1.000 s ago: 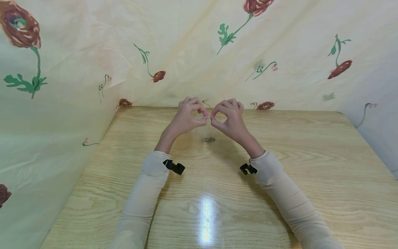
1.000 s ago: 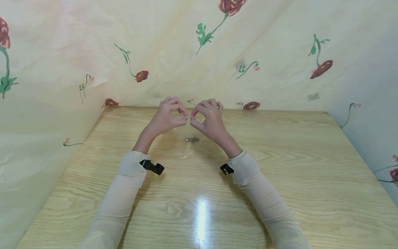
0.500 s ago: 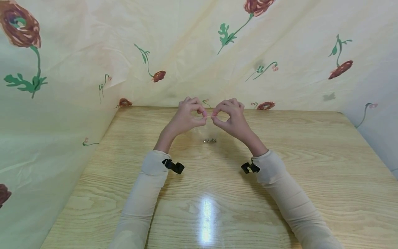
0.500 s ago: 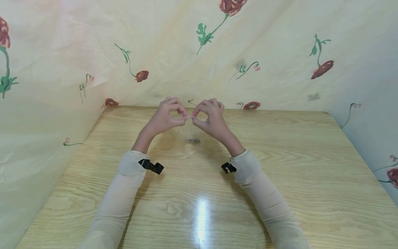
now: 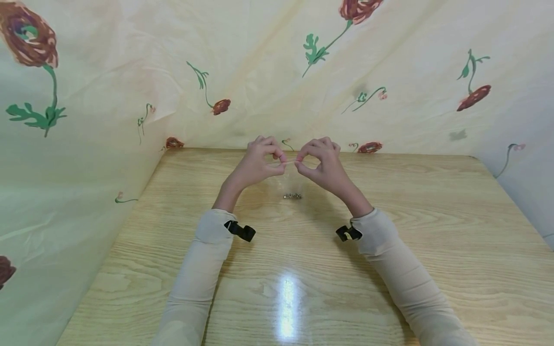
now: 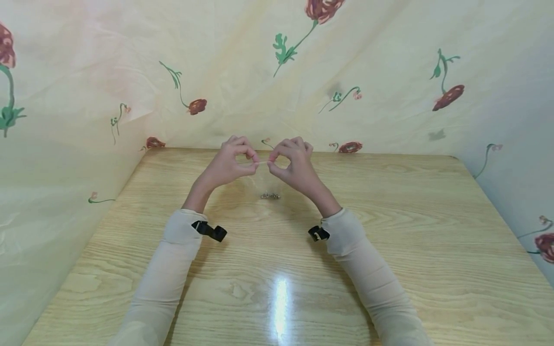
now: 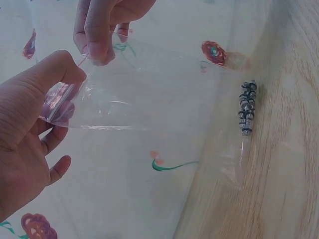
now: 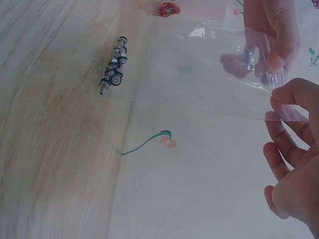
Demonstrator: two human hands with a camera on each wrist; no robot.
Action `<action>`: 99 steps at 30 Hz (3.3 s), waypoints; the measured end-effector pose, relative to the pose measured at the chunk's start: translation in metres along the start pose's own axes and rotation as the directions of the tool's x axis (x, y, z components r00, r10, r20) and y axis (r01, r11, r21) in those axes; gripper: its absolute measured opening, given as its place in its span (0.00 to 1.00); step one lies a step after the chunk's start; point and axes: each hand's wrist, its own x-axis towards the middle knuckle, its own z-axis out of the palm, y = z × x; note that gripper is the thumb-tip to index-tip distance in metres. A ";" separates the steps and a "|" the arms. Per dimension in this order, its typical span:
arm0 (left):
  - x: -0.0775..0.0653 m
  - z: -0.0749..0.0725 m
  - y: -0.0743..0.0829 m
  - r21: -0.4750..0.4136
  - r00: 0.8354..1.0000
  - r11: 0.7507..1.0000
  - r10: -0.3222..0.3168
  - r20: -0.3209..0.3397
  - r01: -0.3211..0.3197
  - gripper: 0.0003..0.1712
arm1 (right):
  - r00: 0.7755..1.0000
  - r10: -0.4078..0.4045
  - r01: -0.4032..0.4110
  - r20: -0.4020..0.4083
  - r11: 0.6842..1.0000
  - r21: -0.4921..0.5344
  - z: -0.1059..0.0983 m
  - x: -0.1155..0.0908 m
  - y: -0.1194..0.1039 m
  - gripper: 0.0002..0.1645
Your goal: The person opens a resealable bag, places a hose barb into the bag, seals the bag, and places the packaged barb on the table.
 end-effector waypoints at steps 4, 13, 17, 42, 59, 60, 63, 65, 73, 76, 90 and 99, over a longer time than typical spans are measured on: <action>0.000 0.000 -0.001 0.000 1.000 1.000 -0.006 -0.001 0.006 0.02 | 1.000 0.003 -0.003 0.009 1.000 -0.004 -0.001 0.000 0.002 0.04; 0.000 -0.001 -0.001 0.006 1.000 1.000 -0.006 -0.005 0.006 0.02 | 1.000 0.016 -0.016 0.027 1.000 -0.007 -0.003 0.001 0.005 0.04; -0.001 -0.002 -0.001 -0.001 1.000 1.000 -0.008 -0.008 0.008 0.02 | 0.999 0.020 -0.020 0.029 1.000 -0.002 -0.003 0.001 0.006 0.04; -0.002 -0.007 -0.005 0.008 0.999 0.999 -0.038 0.002 0.038 0.02 | 0.999 0.030 -0.031 0.025 0.999 0.023 -0.006 0.001 0.008 0.05; -0.003 -0.008 -0.008 -0.005 0.999 0.999 -0.042 -0.007 0.042 0.02 | 0.998 0.045 -0.045 0.034 0.999 0.012 -0.009 0.001 0.010 0.04; -0.003 -0.008 -0.008 -0.005 0.999 0.999 -0.041 -0.007 0.040 0.02 | 0.998 0.045 -0.046 0.035 0.999 0.012 -0.009 0.001 0.010 0.04; -0.003 -0.008 -0.009 -0.001 0.999 0.999 -0.035 -0.007 0.035 0.02 | 0.998 0.050 -0.050 0.036 0.999 0.010 -0.009 0.001 0.010 0.04; -0.003 -0.009 -0.009 0.002 1.000 1.000 -0.031 -0.007 0.031 0.02 | 0.998 0.056 -0.056 0.039 0.998 0.009 -0.010 0.001 0.009 0.04; -0.003 -0.010 -0.009 0.002 0.999 0.999 -0.035 -0.006 0.035 0.02 | 0.997 0.059 -0.060 0.040 0.998 0.013 -0.011 0.001 0.008 0.04; -0.003 -0.010 -0.010 0.002 0.999 0.999 -0.033 -0.009 0.033 0.02 | 0.997 0.060 -0.061 0.040 0.998 0.015 -0.011 0.001 0.009 0.04; -0.004 -0.011 -0.010 0.001 0.999 0.999 -0.049 -0.015 0.049 0.02 | 0.997 0.061 -0.062 0.039 0.998 0.015 -0.013 0.001 0.010 0.03; -0.004 -0.014 -0.009 0.017 0.999 0.999 -0.050 -0.009 0.050 0.02 | 0.998 0.059 -0.059 0.035 0.998 -0.003 -0.015 0.001 0.013 0.03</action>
